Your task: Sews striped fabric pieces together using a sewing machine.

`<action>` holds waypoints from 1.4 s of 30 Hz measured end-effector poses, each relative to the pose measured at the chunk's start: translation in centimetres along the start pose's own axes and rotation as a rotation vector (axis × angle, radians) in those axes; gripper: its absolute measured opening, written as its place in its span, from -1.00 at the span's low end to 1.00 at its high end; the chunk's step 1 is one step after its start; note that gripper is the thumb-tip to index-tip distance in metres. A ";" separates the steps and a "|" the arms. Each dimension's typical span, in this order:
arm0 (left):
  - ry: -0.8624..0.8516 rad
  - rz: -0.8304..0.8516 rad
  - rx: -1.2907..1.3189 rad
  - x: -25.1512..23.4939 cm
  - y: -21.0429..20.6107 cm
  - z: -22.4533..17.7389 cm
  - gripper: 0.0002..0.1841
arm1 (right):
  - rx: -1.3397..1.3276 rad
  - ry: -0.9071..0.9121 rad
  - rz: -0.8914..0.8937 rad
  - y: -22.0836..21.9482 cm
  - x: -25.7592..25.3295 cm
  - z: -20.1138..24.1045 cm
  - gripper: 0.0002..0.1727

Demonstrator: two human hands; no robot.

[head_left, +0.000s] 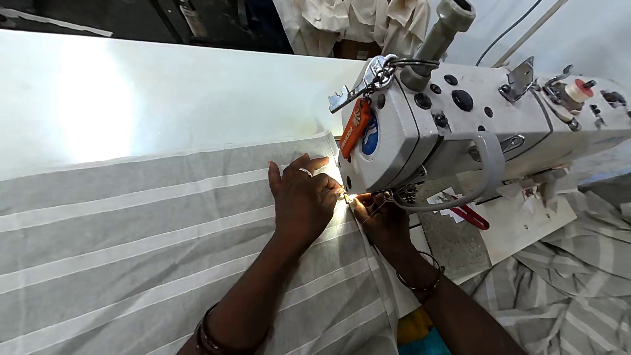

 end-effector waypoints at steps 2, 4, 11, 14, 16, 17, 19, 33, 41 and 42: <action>-0.010 -0.001 -0.002 0.0 -0.1 0.1 -0.92 | 0.029 0.053 -0.011 -0.1 0.0 0.1 -0.87; -0.020 0.002 -0.009 0.0 -0.1 0.1 -0.91 | 0.060 0.097 -0.016 -0.1 0.0 0.1 -0.86; -0.047 0.041 -0.012 0.1 -0.1 0.1 -0.92 | 0.119 0.109 0.035 0.0 0.6 0.1 -0.83; -0.061 0.019 -0.033 0.0 -0.3 0.1 -0.94 | 0.148 0.113 0.027 -0.1 0.5 0.2 -0.84; -0.093 0.000 -0.059 0.1 -0.6 0.0 -0.94 | 0.134 0.110 0.032 -0.1 0.5 0.1 -0.84; -0.109 -0.009 -0.070 0.2 -0.6 -0.1 -0.94 | 0.108 0.095 0.040 -0.1 0.6 -0.1 -0.85; -0.126 -0.010 -0.090 0.2 -0.7 -0.3 -0.92 | 0.050 0.043 0.028 0.0 0.4 -0.5 -0.88; -0.154 0.379 0.542 0.9 1.1 -0.7 -0.98 | -0.626 0.047 0.234 -0.4 -1.4 0.0 -0.79; 0.029 0.593 0.830 1.0 -0.5 -0.4 -0.87 | -0.682 0.169 0.189 -0.1 -1.1 0.6 -0.82; 0.078 0.612 0.873 1.0 -0.6 -0.4 -0.86 | -0.675 0.183 0.183 -0.1 -1.1 0.5 -0.85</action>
Point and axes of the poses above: each hand's wrist, its own x-axis away from the middle knuckle, its own y-axis out of the back of the hand, z = x × y, the point moved 6 cm from there along -x, towards the middle knuckle, and after that the axes turned 6 degrees about z, right-handed, at the moved point
